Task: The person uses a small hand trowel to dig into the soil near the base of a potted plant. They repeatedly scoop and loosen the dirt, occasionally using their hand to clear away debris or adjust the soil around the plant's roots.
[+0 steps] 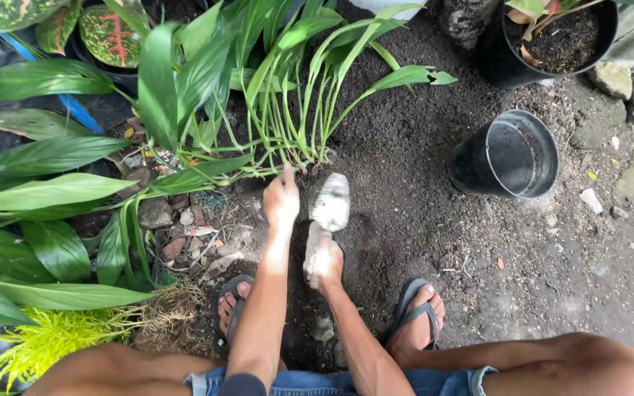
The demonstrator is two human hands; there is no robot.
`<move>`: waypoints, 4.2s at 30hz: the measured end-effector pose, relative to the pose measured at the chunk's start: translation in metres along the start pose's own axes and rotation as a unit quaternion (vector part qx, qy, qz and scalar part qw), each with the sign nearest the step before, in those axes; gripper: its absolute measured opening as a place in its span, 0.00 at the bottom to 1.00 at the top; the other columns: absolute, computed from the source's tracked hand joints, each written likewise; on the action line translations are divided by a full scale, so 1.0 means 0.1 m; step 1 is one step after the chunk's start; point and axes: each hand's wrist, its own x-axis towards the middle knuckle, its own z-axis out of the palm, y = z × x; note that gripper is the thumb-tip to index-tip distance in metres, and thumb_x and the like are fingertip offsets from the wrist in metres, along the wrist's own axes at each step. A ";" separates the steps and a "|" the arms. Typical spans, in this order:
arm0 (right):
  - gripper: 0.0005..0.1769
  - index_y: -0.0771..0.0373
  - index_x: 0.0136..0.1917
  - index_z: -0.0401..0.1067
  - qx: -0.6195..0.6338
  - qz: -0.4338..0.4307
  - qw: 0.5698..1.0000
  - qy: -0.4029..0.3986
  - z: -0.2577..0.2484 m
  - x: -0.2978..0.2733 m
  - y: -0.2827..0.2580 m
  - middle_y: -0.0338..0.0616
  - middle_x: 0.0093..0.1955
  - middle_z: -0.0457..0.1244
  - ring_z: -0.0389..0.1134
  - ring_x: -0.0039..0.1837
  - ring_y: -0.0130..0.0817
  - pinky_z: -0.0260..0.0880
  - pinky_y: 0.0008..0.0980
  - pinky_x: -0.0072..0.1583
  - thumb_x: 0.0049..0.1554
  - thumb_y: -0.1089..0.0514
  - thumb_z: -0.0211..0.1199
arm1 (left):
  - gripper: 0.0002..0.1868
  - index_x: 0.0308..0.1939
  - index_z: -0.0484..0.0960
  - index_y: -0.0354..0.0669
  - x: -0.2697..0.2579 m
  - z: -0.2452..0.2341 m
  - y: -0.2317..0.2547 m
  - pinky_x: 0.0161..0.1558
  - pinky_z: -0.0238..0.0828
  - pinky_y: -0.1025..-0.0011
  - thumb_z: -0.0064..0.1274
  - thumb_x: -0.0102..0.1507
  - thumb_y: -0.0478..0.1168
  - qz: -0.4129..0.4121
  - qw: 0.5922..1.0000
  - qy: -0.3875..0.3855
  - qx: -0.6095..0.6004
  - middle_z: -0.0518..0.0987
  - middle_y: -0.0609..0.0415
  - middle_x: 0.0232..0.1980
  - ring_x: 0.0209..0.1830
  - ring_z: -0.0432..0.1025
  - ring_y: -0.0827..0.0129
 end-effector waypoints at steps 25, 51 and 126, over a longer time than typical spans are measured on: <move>0.31 0.58 0.37 0.75 -0.273 -0.108 0.941 -0.170 -0.09 -0.46 -0.28 0.50 0.28 0.67 0.73 0.32 0.45 0.74 0.51 0.42 0.60 0.31 0.50 | 0.31 0.80 0.55 0.60 0.21 0.24 -1.36 0.82 0.30 0.50 0.22 0.75 0.59 0.156 0.937 0.082 0.300 0.50 0.60 0.85 0.85 0.41 0.60; 0.33 0.67 0.37 0.68 -0.227 -0.118 0.966 -0.041 -0.99 0.71 -0.06 0.60 0.24 0.62 0.68 0.28 0.52 0.66 0.54 0.37 0.62 0.34 0.46 | 0.33 0.76 0.62 0.43 0.12 1.20 -1.52 0.80 0.43 0.58 0.42 0.66 0.45 0.494 0.787 0.140 0.341 0.62 0.52 0.80 0.80 0.55 0.65; 0.22 0.59 0.59 0.79 -0.656 -0.115 0.735 -0.125 -0.79 -0.42 -2.02 0.55 0.48 0.73 0.75 0.57 0.48 0.75 0.52 0.58 0.52 0.53 0.65 | 0.51 0.79 0.56 0.51 0.85 0.88 -1.00 0.82 0.44 0.67 0.67 0.56 0.51 0.574 0.694 -0.216 0.377 0.59 0.62 0.81 0.82 0.51 0.69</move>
